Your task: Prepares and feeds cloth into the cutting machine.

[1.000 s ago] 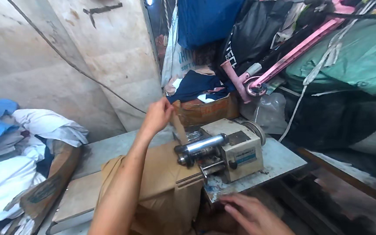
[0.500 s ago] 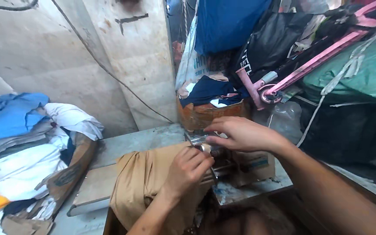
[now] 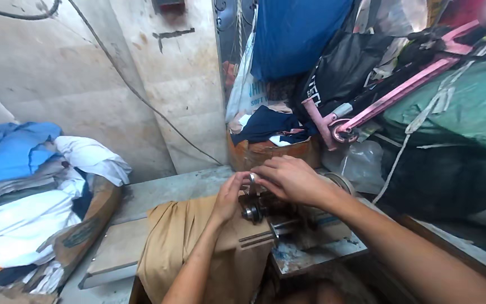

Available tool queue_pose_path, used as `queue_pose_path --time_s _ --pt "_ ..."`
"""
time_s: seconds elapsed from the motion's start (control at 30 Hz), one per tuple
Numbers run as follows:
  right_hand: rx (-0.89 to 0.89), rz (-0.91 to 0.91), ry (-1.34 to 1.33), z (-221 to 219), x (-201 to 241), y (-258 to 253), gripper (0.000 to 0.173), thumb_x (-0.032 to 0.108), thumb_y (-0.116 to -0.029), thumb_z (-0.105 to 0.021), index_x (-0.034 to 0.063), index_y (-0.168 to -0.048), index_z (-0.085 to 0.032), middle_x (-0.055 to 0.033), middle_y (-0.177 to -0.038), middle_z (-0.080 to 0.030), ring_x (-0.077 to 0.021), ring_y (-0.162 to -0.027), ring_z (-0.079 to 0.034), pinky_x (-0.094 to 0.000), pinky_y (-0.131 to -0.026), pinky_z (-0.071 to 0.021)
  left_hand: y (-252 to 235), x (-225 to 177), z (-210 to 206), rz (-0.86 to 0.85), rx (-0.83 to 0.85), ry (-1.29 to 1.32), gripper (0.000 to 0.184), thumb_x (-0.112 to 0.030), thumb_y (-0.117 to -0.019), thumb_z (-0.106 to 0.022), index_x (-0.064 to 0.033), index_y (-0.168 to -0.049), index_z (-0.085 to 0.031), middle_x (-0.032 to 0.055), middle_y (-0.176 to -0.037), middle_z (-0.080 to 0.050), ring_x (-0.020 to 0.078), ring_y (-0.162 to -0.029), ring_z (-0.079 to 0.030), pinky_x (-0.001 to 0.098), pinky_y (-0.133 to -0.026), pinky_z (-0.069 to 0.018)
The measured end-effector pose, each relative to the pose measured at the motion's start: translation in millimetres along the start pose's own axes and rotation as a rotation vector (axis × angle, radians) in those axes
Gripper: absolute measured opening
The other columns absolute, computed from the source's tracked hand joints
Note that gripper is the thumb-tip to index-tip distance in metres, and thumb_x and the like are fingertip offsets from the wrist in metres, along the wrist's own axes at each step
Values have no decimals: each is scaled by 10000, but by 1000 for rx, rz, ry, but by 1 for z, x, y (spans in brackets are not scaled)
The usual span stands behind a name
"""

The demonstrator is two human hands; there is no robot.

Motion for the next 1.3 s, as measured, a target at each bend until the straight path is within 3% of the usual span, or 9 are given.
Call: queue_pose_path --time_s 0.2,0.37,0.57,0.77,0.83,0.93,1.1,1.2,1.3 --pt "-222 -4 89 -33 -16 -20 294 329 -1046 -545 119 -1158 -717 -74 -1045 -729 -269 -1023 -690 -452 -891 -557 -23 2 13 214 61 90 584 -399 -1114 -245 45 -1239 -604 111 -1047 -726 188 -966 -710 389 -919 -580" --pt "-148 -118 -22 -37 -21 -36 233 286 -979 -663 108 -1122 -708 -107 -1088 -713 -310 -1077 -669 -522 -962 -512 -43 -10 21 380 -5 109 411 -329 -1081 -503 -9 -1330 -568 141 -1021 -712 221 -892 -721 398 -850 -606" --pt "138 -282 -155 -45 -43 -62 496 338 -839 -825 95 -1231 -641 -135 -1211 -647 -328 -1149 -612 -583 -1011 -431 -60 0 18 386 -91 3 338 -144 -967 -716 7 -1238 -580 141 -1030 -721 213 -909 -734 382 -827 -624" --pt "530 -349 -119 -87 -69 -64 295 217 -1018 -577 92 -1276 -649 -169 -1212 -694 -377 -1168 -640 -644 -1004 -441 -68 47 25 248 40 -438 325 -160 -942 -712 -4 -1213 -623 133 -1141 -705 177 -952 -720 366 -895 -598" --pt "600 -359 -218 -107 -76 -62 321 204 -1021 -584 83 -1312 -645 -202 -1246 -678 -403 -1197 -625 -660 -1014 -443 -62 51 28 215 155 -653 373 -257 -972 -671 -40 -1273 -639 115 -1255 -692 191 -1163 -668 402 -1049 -519" --pt "707 -382 -267 -125 -76 -53 367 190 -998 -617 65 -1343 -631 -242 -1258 -662 -435 -1209 -615 -677 -1003 -454 -17 25 35 69 40 -774 434 -358 -985 -659 -76 -1315 -655 106 -1385 -634 213 -1329 -571 434 -1144 -444" --pt "408 -310 -184 -78 -42 -17 325 211 -996 -594 110 -1294 -677 -139 -1220 -693 -337 -1137 -661 -578 -982 -506 182 -2 65 -303 -807 -774 385 -220 -949 -709 16 -1236 -609 149 -1389 -603 235 -1347 -549 415 -1118 -481" --pt "39 -148 -532 -36 14 64 284 298 -1062 -505 100 -1116 -702 -43 -995 -701 -142 -888 -678 -364 -794 -580 288 28 80 -123 -1047 -908 794 -383 -936 -707 104 -1444 -337 298 -1564 -343 258 -1469 -372 364 -1174 -365" --pt "256 -29 -1142 -72 93 140 242 282 -1049 -592 86 -1080 -729 -25 -877 -724 -65 -744 -669 -269 -684 -585 322 74 69 258 -919 -668 1157 -436 -821 -814 150 -1547 -131 361 -1571 -300 307 -1464 -392 396 -1198 -367"
Point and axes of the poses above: each hand's wrist, its own y-axis away from the middle knuckle, its own z-axis out of the back of the hand, x = y × z, the point moved 2 cm from there along -y, towards the middle knuckle
